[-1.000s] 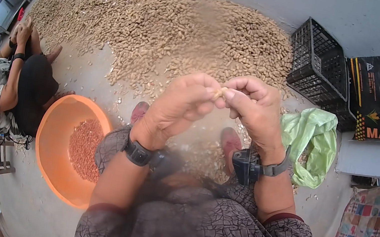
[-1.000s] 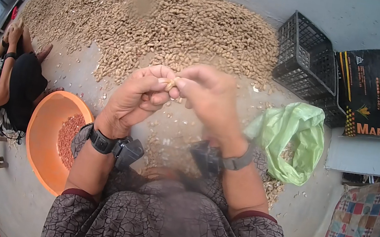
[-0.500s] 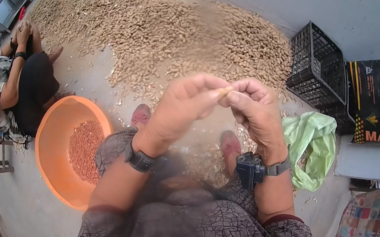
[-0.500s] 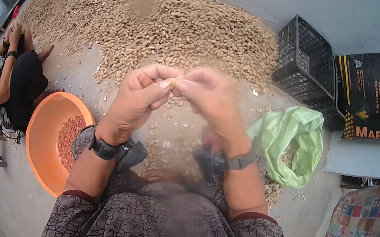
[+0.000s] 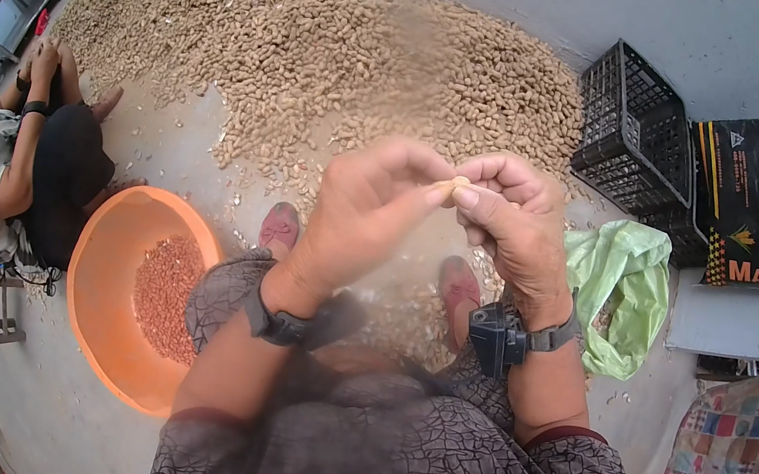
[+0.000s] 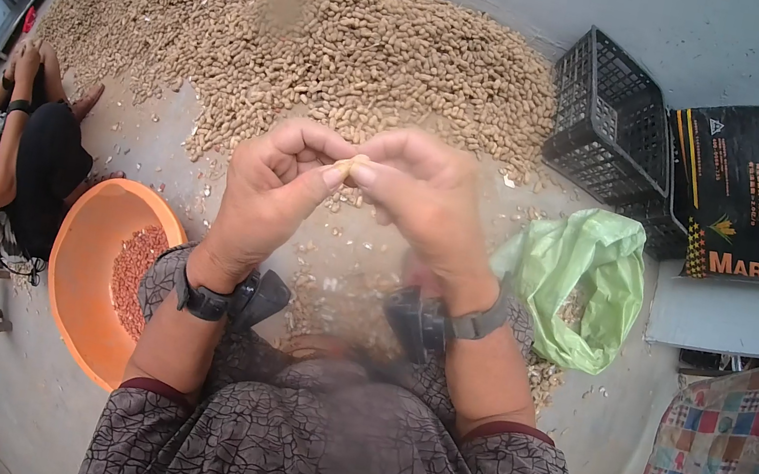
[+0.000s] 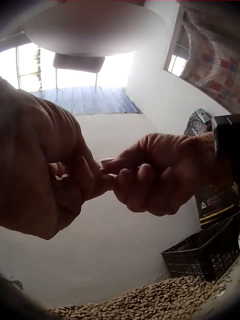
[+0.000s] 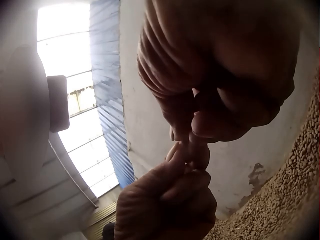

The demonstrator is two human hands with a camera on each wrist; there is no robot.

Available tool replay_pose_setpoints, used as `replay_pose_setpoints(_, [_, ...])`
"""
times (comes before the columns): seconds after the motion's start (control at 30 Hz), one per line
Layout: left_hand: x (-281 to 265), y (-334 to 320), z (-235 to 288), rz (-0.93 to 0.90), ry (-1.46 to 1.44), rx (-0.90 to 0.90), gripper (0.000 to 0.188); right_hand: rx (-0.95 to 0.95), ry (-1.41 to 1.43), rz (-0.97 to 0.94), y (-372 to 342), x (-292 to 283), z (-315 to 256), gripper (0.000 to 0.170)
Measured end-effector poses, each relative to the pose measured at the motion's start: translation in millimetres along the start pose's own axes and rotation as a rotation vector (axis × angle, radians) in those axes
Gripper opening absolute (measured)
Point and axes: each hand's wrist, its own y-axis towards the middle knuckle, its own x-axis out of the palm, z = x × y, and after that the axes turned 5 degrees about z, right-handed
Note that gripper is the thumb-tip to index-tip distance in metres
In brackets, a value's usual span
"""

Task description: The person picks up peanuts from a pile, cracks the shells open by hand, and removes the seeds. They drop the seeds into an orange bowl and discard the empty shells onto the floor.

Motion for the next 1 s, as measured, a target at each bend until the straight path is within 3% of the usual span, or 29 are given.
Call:
replay_pose_setpoints(0.13, [0, -2, 1, -0.039, 0.133, 0.073, 0.013, -0.099, -0.041, 0.023, -1, -4, 4, 0.010])
replay_pose_setpoints(0.33, [-5, 1, 6, -0.079, -0.018, -0.173, 0.014, -0.067, -0.077, 0.019, 0, -3, 3, 0.011])
replay_pose_setpoints(0.4, [-10, 2, 4, -0.175, -0.211, -0.265, 0.016, -0.043, -0.052, -0.016, 0, -1, 1, 0.012])
replay_pose_setpoints(0.53, [-3, -1, 0, -0.131, -0.364, -0.285, 0.021, -0.005, -0.028, -0.052, -3, 8, -9, 0.023])
replay_pose_setpoints(0.6, [2, -1, 4, -0.092, -0.309, -0.282, 0.026, 0.029, 0.061, -0.094, -2, 8, -7, 0.027])
replay_pose_setpoints(0.67, [2, -2, 4, -0.099, -0.251, -0.275, 0.027, 0.028, -0.010, -0.126, 1, 5, -1, 0.042])
replay_pose_setpoints(0.77, [0, -1, 5, -0.124, -0.121, -0.260, 0.027, 0.061, 0.021, -0.153, 2, 0, -3, 0.032])
replay_pose_setpoints(1.0, [2, -1, 11, -0.217, 0.084, -0.105, 0.028, 0.075, 0.015, -0.142, -2, 3, -6, 0.038])
